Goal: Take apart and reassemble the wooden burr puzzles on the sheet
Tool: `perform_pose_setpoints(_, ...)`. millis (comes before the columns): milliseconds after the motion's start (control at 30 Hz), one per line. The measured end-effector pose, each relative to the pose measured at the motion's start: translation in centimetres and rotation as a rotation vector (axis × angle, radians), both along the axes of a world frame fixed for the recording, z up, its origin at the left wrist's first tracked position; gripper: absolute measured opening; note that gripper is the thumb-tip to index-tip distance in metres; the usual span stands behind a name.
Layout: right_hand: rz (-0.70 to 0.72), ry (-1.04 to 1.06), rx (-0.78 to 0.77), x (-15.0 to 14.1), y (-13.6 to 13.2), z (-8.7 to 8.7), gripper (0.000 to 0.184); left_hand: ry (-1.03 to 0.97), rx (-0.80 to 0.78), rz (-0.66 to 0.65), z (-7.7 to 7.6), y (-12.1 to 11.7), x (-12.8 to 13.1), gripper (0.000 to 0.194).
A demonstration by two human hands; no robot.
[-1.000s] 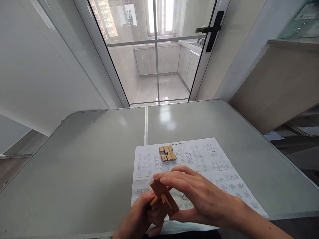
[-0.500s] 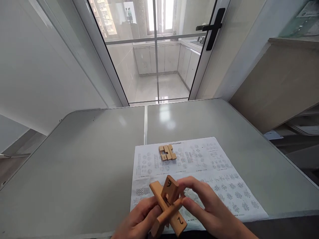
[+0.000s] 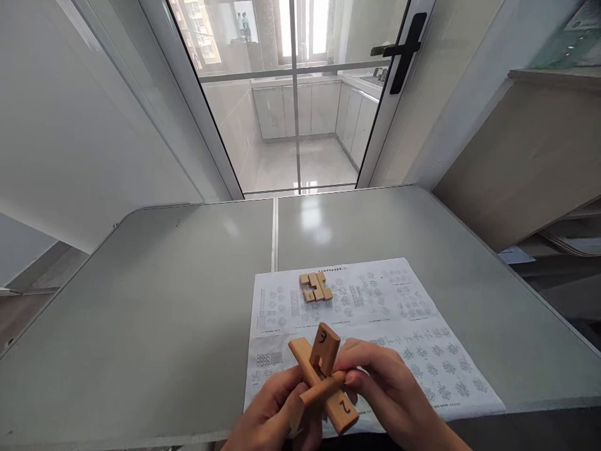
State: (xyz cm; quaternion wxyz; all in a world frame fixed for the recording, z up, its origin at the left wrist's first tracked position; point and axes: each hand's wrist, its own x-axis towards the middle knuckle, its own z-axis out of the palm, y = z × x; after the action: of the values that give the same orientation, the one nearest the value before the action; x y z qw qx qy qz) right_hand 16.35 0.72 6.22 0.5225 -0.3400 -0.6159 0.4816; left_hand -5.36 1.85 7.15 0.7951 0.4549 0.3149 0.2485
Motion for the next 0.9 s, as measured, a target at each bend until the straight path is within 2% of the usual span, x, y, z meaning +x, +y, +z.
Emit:
perform_pose_setpoints(200, 0.008, 0.014, 0.02, 0.3, -0.3, -0.3, 0.016, -0.06, -0.03, 0.034, 0.0, -0.5, 0.4, 0.087)
perform_pose_setpoints(433, -0.003, -0.015, -0.027, 0.5, -0.3, -0.1, 0.012, -0.097, 0.035, 0.031, 0.2, -0.4, 0.7, 0.055)
perform_pose_setpoints(533, 0.014, -0.017, -0.069, 0.5, -0.2, 0.2, 0.015, -0.094, 0.038, 0.026, 0.1, -0.5, 0.7, 0.049)
perform_pose_setpoints(733, 0.074, 0.068, -0.267, 0.2, 0.2, 0.7, 0.021, -0.041, -0.038, 0.07, 1.4, -0.2, 0.9, 0.079)
perform_pose_setpoints(900, -0.017, 0.119, -0.309, -0.4, -0.1, 0.7, 0.027, -0.049, -0.071, 0.076, 1.6, -0.5, 1.1, 0.085)
